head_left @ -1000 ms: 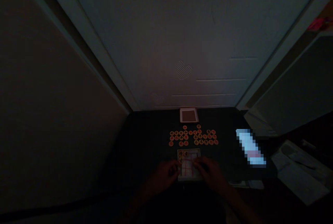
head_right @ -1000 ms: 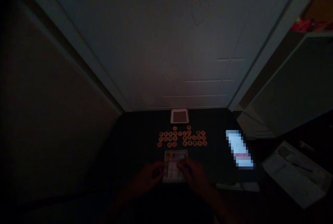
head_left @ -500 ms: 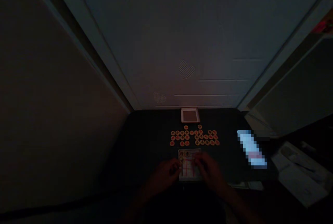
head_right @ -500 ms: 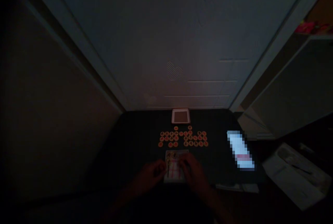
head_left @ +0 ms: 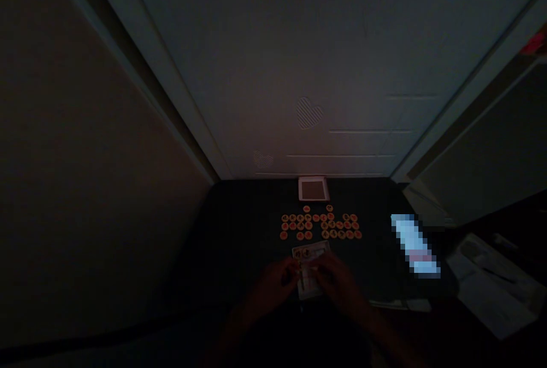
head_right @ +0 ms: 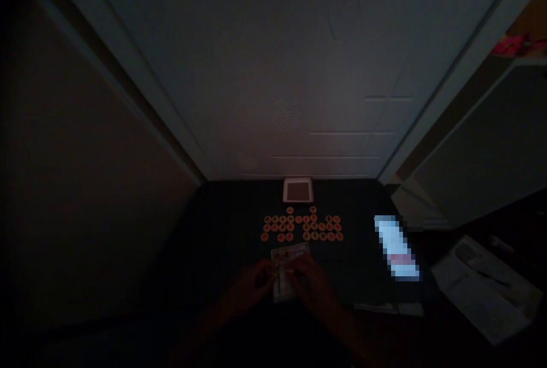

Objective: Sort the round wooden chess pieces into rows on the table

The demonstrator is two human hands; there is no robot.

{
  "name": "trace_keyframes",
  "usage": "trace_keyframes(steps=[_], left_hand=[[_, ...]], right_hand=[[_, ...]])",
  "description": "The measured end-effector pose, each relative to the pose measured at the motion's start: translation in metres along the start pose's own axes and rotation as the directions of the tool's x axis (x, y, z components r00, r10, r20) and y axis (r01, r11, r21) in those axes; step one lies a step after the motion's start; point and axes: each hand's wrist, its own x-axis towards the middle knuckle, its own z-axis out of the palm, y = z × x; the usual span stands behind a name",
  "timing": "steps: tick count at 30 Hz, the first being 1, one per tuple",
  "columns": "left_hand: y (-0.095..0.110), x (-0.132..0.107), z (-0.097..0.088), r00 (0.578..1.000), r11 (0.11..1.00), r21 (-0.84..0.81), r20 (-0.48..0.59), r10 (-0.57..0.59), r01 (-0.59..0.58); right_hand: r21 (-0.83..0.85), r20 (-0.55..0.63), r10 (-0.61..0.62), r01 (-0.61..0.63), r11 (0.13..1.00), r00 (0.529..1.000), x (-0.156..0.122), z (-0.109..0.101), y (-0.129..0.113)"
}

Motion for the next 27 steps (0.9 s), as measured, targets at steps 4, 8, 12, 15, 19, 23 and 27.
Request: trace_keyframes(steps=[4,8,12,15,19,23,27], left_hand=[[0.001,0.001,0.000,1.000,1.000,0.003,-0.005,0.003,-0.003],[0.001,0.003,0.000,1.000,1.000,0.003,0.001,0.006,-0.006],[-0.001,0.004,0.001,1.000,1.000,0.014,-0.010,0.010,-0.010],[-0.003,0.005,0.004,0.999,1.000,0.005,-0.028,0.021,-0.021],[-0.006,0.006,0.006,0.999,1.000,0.001,-0.035,0.028,-0.028],[-0.005,0.007,0.006,0.999,1.000,0.018,-0.044,0.021,-0.020],[-0.005,0.006,0.006,0.999,1.000,0.013,-0.040,0.023,-0.022]], right_hand=[[0.021,-0.013,0.031,-0.030,0.999,0.999,0.002,0.004,-0.003],[0.038,-0.045,0.052,-0.051,0.998,0.998,0.005,0.003,-0.005],[0.052,-0.021,0.068,-0.067,0.996,0.997,0.007,0.002,-0.005],[0.055,-0.008,0.099,-0.098,0.994,0.995,0.008,0.004,-0.005],[0.051,0.016,0.154,-0.154,0.987,0.988,0.007,0.007,-0.004],[0.076,0.030,0.224,-0.225,0.971,0.974,0.007,0.011,-0.002],[0.081,0.081,0.278,-0.284,0.955,0.957,0.008,0.014,0.000]])
